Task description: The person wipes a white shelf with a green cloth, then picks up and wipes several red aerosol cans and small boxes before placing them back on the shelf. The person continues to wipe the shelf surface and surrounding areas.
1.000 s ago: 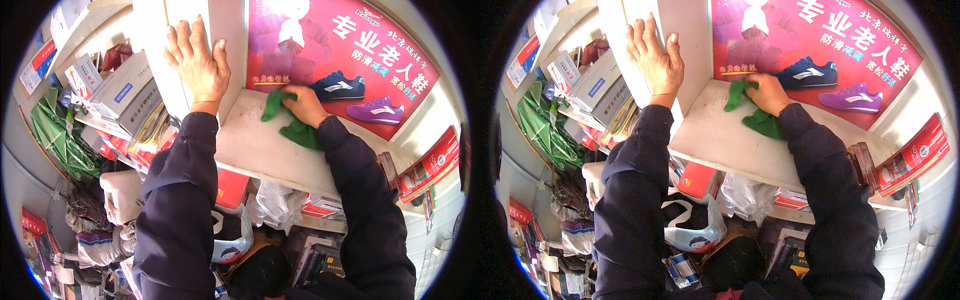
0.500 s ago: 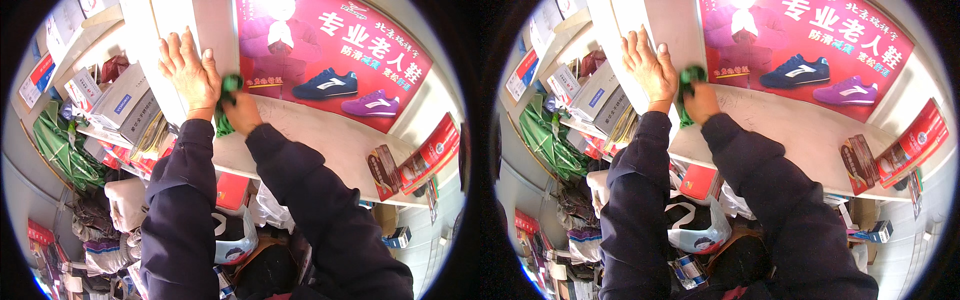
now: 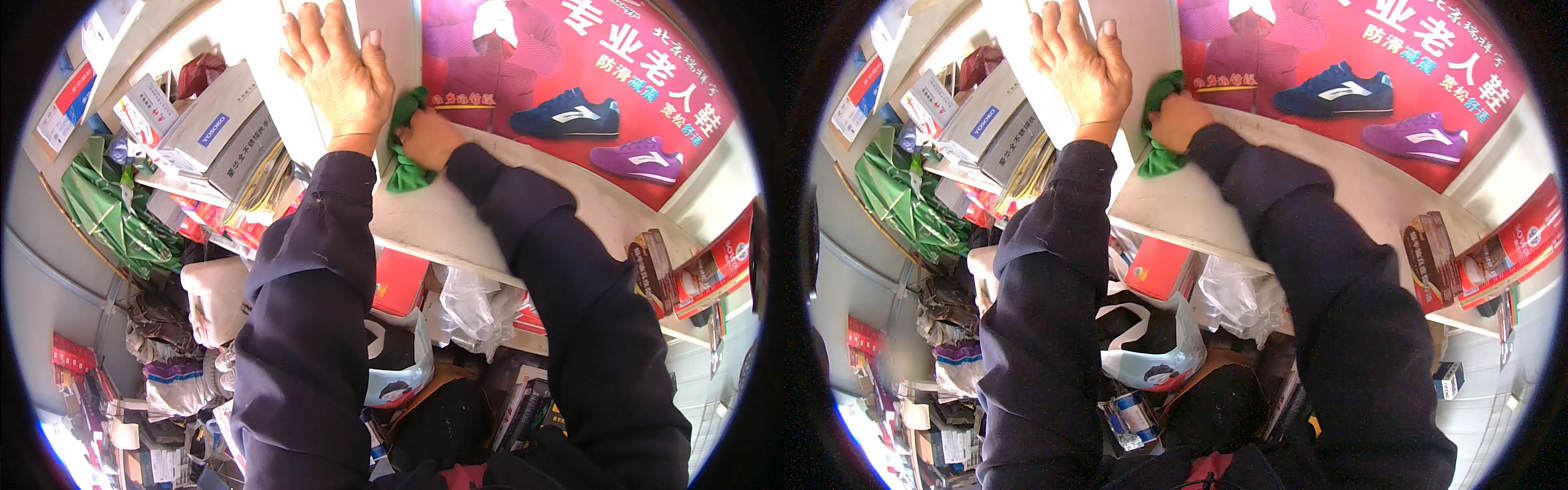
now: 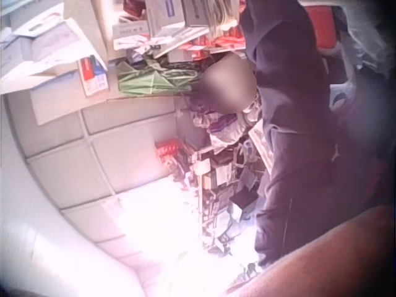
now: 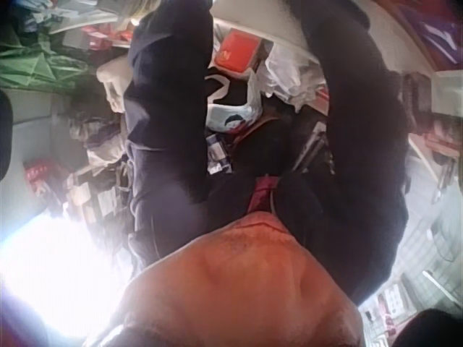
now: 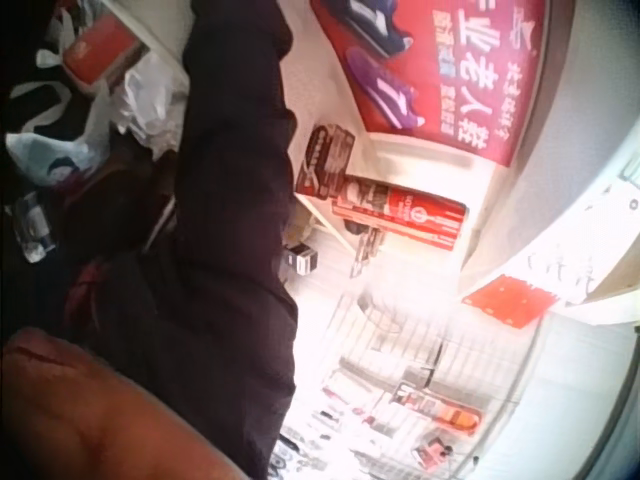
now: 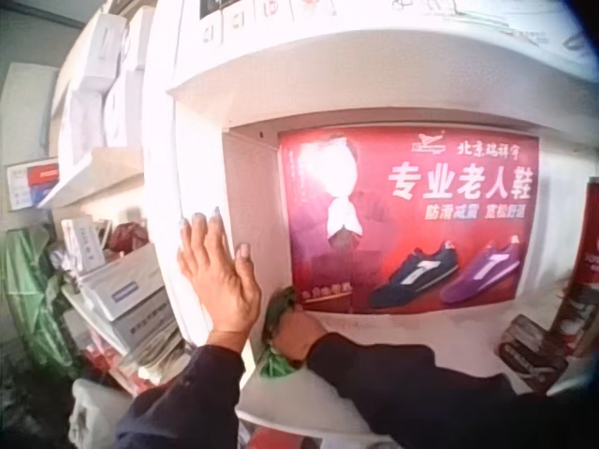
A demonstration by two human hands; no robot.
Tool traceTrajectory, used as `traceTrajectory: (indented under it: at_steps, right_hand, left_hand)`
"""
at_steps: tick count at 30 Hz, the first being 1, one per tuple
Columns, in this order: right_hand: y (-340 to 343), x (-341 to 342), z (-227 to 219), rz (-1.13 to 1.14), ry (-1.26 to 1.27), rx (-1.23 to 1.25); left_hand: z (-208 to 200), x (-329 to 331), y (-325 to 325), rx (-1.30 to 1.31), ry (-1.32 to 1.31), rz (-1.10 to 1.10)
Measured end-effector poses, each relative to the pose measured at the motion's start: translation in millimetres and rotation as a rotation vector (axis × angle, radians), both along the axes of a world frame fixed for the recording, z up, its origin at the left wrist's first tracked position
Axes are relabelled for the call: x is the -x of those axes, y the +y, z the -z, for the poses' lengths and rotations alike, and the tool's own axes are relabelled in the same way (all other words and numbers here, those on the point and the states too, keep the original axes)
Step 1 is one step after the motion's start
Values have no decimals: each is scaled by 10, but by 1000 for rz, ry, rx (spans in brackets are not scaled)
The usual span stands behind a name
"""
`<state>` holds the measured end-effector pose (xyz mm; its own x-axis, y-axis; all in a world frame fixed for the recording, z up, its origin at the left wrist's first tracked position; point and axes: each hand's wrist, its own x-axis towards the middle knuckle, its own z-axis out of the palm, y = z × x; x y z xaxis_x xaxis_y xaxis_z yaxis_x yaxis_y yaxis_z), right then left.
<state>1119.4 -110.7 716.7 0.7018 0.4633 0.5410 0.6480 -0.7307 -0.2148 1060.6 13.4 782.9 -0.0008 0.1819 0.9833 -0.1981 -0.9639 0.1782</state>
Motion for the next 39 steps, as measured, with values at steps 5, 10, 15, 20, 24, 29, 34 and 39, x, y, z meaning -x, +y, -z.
traceTrajectory:
  at_steps: [5,10,15,20,24,29,34,39]
  right_hand:
    - [-63,267,242,-53,125,132]
    - [-560,916,-73,-448,158,72]
    - [-716,160,-643,-140,-177,-232]
    - [221,-378,-581,7,-203,-587]
    - [105,177,10,-150,-28,-551]
    - [-170,514,-529,-358,47,-646]
    - [322,37,-1458,-400,-258,-1044]
    - [203,134,-181,-119,-56,-895]
  left_hand:
    - [5,-5,-8,-16,-24,-27]
    - [-85,-28,21,-37,-79,83]
    - [-84,-46,36,-24,-63,120]
    - [-72,-32,42,-45,-29,16]
    - [-105,55,8,-54,-6,13]
    - [-148,129,-27,-28,17,52]
    - [-116,125,17,-2,94,75]
    - [-114,143,3,3,85,92]
